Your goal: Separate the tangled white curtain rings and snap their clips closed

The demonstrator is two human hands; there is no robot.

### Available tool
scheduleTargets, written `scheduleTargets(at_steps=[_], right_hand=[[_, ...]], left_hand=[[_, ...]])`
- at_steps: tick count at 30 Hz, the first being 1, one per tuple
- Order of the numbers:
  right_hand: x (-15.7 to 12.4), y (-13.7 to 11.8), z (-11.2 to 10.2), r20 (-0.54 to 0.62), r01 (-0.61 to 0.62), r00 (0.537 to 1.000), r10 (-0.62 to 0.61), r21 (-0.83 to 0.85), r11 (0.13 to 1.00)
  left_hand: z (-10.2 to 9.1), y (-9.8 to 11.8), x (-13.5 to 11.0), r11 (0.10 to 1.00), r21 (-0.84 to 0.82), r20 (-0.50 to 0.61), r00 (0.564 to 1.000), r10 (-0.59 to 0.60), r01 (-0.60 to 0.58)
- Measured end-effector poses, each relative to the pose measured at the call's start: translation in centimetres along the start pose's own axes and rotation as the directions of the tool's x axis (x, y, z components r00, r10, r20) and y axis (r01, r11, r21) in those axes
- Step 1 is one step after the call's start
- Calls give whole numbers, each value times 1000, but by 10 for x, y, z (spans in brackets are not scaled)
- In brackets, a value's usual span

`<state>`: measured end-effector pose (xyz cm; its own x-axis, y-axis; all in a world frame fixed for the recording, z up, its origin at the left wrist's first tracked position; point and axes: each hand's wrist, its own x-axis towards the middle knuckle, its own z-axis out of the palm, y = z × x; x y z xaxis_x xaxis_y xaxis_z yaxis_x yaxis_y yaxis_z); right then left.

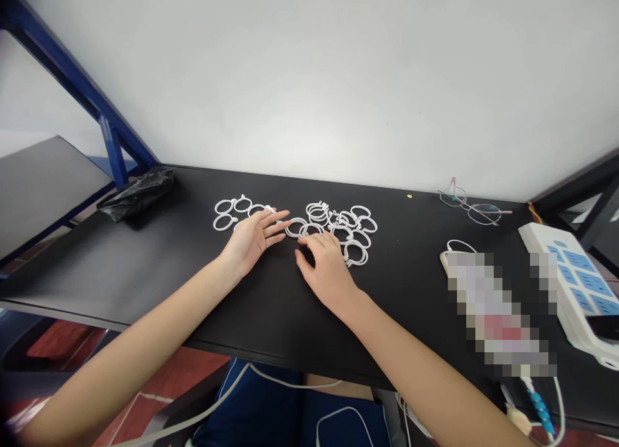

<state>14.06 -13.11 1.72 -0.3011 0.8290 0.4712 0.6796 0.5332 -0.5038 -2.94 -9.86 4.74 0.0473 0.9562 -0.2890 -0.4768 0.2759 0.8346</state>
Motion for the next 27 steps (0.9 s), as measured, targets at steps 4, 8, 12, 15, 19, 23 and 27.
scheduleTargets(at_steps=[4, 8, 12, 15, 19, 23, 27], right_hand=[[-1, 1, 1, -20, 8, 1000, -8, 13, 1000], [-1, 0, 2, -60, 23, 998, -22, 16, 1000], [1, -2, 0, -119, 15, 993, -6, 71, 997], [2, -4, -4, -165, 2, 986, 17, 110, 994], [2, -5, -7, -241, 23, 971, 4, 110, 994], [3, -6, -7, -316, 59, 948, -25, 98, 993], [4, -8, -8, -367, 131, 926, -87, 95, 987]], left_hand=[[-1, -2, 1, 999, 11, -25, 999, 34, -33], [-1, -2, 2, 998, -7, -83, 995, 60, -61], [-2, -2, 2, 996, 35, -76, 993, 90, -88], [0, -2, 1, 987, 121, -3, 994, 108, -107], [3, -3, -3, 956, 251, 114, 985, 128, -153], [5, -4, -5, 933, 319, 203, 973, 106, -168], [5, -6, -6, 926, 339, 319, 946, 52, -165]])
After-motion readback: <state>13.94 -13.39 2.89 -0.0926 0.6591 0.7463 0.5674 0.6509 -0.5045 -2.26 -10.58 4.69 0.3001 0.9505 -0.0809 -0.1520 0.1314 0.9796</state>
